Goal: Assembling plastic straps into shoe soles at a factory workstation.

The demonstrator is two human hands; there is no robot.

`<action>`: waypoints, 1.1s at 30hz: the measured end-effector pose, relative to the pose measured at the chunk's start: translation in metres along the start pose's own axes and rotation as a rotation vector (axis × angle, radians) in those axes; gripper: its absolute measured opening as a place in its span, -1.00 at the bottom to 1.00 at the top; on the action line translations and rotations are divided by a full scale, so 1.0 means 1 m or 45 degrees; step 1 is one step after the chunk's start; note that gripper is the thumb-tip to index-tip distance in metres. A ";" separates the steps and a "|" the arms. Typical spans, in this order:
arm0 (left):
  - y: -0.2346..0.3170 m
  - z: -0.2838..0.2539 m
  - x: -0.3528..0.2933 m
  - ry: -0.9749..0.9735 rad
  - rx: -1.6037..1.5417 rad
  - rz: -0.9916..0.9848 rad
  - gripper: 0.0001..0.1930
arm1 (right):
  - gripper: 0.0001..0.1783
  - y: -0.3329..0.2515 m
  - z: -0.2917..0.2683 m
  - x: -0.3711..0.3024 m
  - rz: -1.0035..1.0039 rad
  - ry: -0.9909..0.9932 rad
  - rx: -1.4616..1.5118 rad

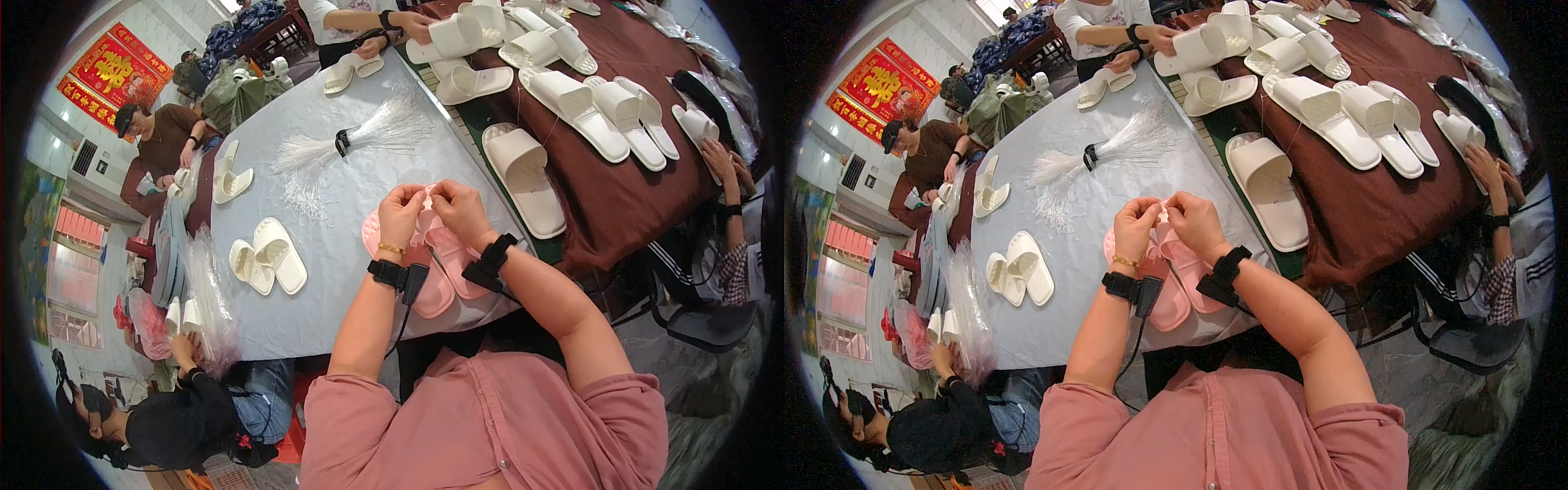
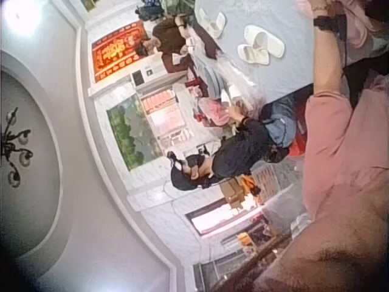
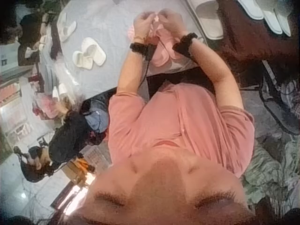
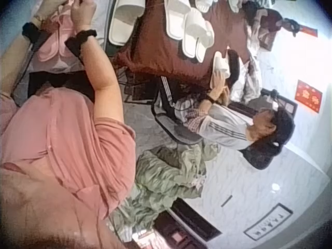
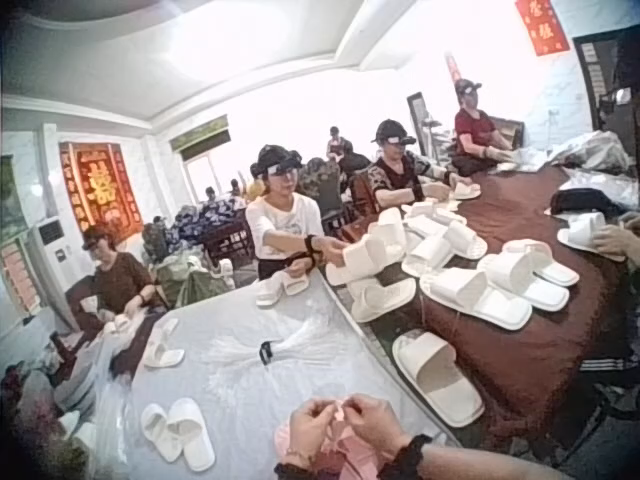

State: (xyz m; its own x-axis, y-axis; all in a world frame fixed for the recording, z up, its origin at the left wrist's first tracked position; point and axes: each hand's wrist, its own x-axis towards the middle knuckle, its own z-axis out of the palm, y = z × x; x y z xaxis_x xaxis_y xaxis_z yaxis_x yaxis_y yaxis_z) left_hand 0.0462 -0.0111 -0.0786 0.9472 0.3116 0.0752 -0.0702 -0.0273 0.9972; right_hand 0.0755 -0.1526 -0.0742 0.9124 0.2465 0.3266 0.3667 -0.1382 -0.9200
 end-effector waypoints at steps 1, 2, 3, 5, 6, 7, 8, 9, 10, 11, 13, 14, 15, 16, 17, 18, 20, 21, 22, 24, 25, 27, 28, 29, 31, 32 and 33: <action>0.000 0.000 0.000 0.000 0.000 0.000 -0.87 | -0.84 0.000 0.000 0.000 0.007 -0.003 0.001; 0.000 0.000 0.000 0.004 -0.006 0.002 -0.88 | -0.84 -0.001 0.000 0.000 0.015 -0.007 0.003; 0.000 0.000 0.000 0.009 -0.011 0.005 -0.88 | -0.84 0.000 0.000 0.000 0.015 -0.007 0.003; 0.000 0.001 0.000 0.004 -0.005 0.010 -0.88 | -0.84 0.000 0.001 0.000 0.029 0.003 0.012; 0.000 0.001 0.000 -0.002 0.002 0.016 -0.88 | -0.84 0.001 0.001 0.000 0.029 0.003 0.012; 0.000 0.001 0.000 -0.002 0.002 0.016 -0.88 | -0.84 0.003 0.002 0.000 0.026 0.011 0.016; 0.001 0.001 0.000 -0.008 0.009 0.019 -0.88 | -0.83 0.004 0.003 0.000 0.024 0.020 0.021; 0.001 0.001 0.000 -0.013 0.016 0.022 -0.88 | -0.83 0.004 0.003 0.000 0.024 0.020 0.021; 0.000 0.001 0.000 -0.013 0.016 0.022 -0.88 | -0.83 0.005 0.003 0.001 0.007 0.024 0.011; 0.000 0.001 0.000 -0.023 0.010 0.019 -0.89 | -0.83 0.005 0.003 0.001 -0.010 0.028 0.001; 0.000 0.000 0.000 -0.031 0.004 0.014 -0.89 | -0.83 0.002 0.002 0.001 0.010 0.017 -0.003; 0.001 0.000 0.000 -0.037 0.013 0.012 -0.89 | -0.84 0.001 0.002 0.000 0.028 0.007 -0.007; 0.001 0.000 0.000 -0.045 0.021 0.011 -0.90 | -0.84 0.001 0.002 0.000 0.028 0.007 -0.007; 0.001 0.000 0.000 -0.046 0.021 0.011 -0.90 | -0.85 0.001 0.002 0.000 0.024 0.011 -0.001; 0.002 0.000 0.001 -0.061 0.030 0.002 -0.90 | -0.86 0.002 0.002 0.000 0.020 0.014 0.005; 0.002 0.000 0.001 -0.076 0.039 -0.008 -0.90 | -0.86 0.002 0.002 0.000 0.021 0.014 0.005; 0.003 0.001 0.001 -0.081 0.048 -0.012 -0.89 | -0.88 0.004 0.002 0.001 0.016 0.004 -0.005; 0.003 0.001 0.001 -0.088 0.057 -0.015 -0.89 | -0.88 0.005 0.002 0.001 0.017 0.004 -0.006; 0.003 0.001 0.001 -0.089 0.057 -0.016 -0.89 | -0.89 0.007 0.003 0.001 0.009 0.012 -0.001; 0.003 0.001 0.001 -0.115 0.056 -0.006 -0.88 | -0.90 0.008 0.003 0.001 0.001 0.019 0.003; 0.003 0.000 0.002 -0.115 0.056 -0.007 -0.88 | -0.90 0.008 0.004 0.001 0.000 0.019 -0.002; 0.003 -0.001 0.002 -0.145 0.071 -0.029 -0.86 | -0.90 0.008 0.003 0.001 -0.001 0.018 -0.008; 0.004 0.000 0.002 -0.146 0.071 -0.030 -0.86 | -0.90 0.007 0.003 0.001 0.009 0.019 -0.004; 0.004 0.000 0.003 -0.153 0.094 -0.031 -0.86 | -0.90 0.007 0.002 0.001 0.019 0.020 0.000; 0.004 -0.001 0.003 -0.157 0.119 -0.029 -0.86 | -0.90 0.006 0.002 0.001 0.008 0.024 -0.014; 0.004 -0.001 0.003 -0.155 0.108 -0.031 -0.86 | -0.90 0.005 0.003 0.001 -0.003 0.028 -0.030; 0.005 0.000 0.003 -0.155 0.095 -0.033 -0.86 | -0.90 0.006 0.003 0.001 -0.003 0.029 -0.031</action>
State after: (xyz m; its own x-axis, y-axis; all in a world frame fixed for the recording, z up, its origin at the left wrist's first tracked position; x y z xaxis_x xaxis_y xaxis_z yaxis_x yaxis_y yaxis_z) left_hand 0.0490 -0.0102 -0.0730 0.9797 0.1955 0.0439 -0.0261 -0.0927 0.9953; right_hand 0.0778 -0.1507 -0.0801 0.9153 0.2250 0.3341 0.3731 -0.1608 -0.9137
